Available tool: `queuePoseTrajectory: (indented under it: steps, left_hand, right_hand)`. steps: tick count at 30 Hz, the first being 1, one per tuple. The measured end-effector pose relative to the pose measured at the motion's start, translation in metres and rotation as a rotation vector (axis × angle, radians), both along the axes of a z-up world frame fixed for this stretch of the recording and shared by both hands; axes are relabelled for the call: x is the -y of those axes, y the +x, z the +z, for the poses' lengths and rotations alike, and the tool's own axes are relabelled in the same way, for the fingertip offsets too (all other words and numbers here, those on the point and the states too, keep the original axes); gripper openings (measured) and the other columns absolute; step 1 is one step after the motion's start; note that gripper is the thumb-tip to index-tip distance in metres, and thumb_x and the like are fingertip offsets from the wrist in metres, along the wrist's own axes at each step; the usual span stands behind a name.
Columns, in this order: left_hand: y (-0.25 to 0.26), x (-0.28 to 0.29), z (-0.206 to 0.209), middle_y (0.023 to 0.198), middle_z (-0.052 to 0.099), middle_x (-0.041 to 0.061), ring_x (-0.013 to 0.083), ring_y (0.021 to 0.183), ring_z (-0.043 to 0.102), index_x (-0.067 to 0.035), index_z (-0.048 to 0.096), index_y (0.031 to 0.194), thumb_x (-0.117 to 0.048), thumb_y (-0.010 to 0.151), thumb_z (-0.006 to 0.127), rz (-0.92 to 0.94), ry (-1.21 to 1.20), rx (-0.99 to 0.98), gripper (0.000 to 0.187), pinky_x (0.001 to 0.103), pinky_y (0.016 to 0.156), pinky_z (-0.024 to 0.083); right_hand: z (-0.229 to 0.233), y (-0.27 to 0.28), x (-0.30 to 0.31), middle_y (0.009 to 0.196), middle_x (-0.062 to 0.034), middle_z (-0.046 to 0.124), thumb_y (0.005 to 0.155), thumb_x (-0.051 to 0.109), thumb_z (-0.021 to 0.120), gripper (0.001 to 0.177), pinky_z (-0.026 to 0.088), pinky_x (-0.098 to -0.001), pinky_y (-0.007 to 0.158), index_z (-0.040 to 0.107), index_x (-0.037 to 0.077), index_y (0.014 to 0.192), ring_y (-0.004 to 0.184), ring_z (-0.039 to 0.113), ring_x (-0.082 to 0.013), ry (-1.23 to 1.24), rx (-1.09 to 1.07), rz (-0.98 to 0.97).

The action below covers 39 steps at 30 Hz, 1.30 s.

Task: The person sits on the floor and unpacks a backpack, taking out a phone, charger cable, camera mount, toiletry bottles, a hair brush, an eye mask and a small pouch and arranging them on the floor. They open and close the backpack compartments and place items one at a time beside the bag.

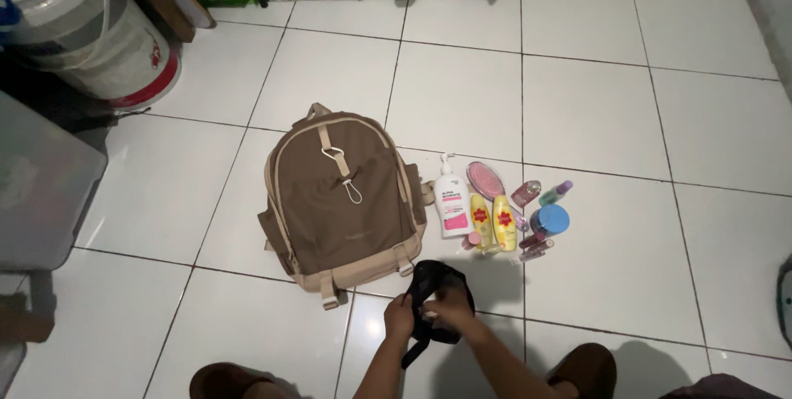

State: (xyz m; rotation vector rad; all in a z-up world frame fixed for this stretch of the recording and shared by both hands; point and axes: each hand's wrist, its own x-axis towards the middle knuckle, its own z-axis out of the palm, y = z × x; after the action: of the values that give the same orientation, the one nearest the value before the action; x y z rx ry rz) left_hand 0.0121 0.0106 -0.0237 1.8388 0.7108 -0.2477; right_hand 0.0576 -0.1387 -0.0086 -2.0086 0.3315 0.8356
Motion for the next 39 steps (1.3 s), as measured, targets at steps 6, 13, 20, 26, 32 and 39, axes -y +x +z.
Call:
queuePoseTrajectory:
  steps: [6,13,20,26,32,39]
  left_hand:
    - [-0.002,-0.004,-0.002,0.107,0.077,0.019,0.0351,0.100,0.072,-0.006,0.075,0.117,-0.026,0.099,0.054,0.059,0.053,-0.007,0.034,0.041,0.091,0.053]
    - [0.001,0.003,-0.002,0.107,0.075,0.019,0.0353,0.101,0.071,-0.005,0.073,0.117,-0.026,0.100,0.052,0.031,0.032,-0.084,0.034,0.040,0.092,0.052]
    - [-0.010,0.009,0.001,0.110,0.075,0.019,0.0340,0.103,0.070,-0.004,0.074,0.118,-0.027,0.099,0.055,-0.026,0.028,-0.091,0.035,0.039,0.093,0.052]
    - [-0.010,0.009,0.002,0.105,0.078,0.019,0.0332,0.098,0.073,-0.003,0.074,0.114,-0.028,0.098,0.056,-0.004,-0.029,-0.116,0.035,0.039,0.090,0.054]
    - [-0.009,0.006,0.001,0.104,0.078,0.018,0.0326,0.096,0.073,-0.004,0.075,0.114,-0.028,0.098,0.056,-0.032,-0.020,-0.122,0.035,0.038,0.089,0.054]
    - [-0.009,0.009,0.001,0.105,0.077,0.015,0.0279,0.096,0.072,-0.003,0.072,0.119,-0.029,0.099,0.057,0.020,-0.138,-0.083,0.035,0.037,0.088,0.054]
  right_hand:
    - [0.024,0.036,0.075,0.112,-0.0087,0.075,0.076,0.007,0.076,0.054,0.060,-0.0355,0.087,0.062,0.008,0.128,0.101,0.075,-0.0181,0.601,-0.429,0.307]
    - [0.051,0.048,0.172,0.115,-0.0051,0.070,0.078,-0.001,0.075,0.059,0.052,-0.0315,0.091,0.064,-0.002,0.135,0.104,0.061,-0.0172,0.596,-0.309,0.341]
    - [0.038,0.039,0.172,0.110,-0.0092,0.077,0.071,0.004,0.082,0.052,0.056,-0.0362,0.091,0.069,0.003,0.121,0.102,0.071,-0.0232,0.337,0.167,-0.250]
    - [0.021,0.031,0.133,0.102,-0.0158,0.076,0.068,0.017,0.090,0.044,0.056,-0.0423,0.085,0.072,0.007,0.107,0.096,0.072,-0.0327,-0.230,0.593,-0.452]
    - [0.015,0.035,0.110,0.103,-0.0192,0.070,0.066,0.014,0.086,0.046,0.054,-0.0464,0.083,0.071,0.007,0.109,0.097,0.067,-0.0390,-0.373,0.869,-0.469]
    - [0.017,0.025,0.108,0.102,-0.0184,0.069,0.067,0.014,0.082,0.051,0.053,-0.0456,0.081,0.067,0.003,0.115,0.094,0.067,-0.0376,-0.340,0.872,-0.559]
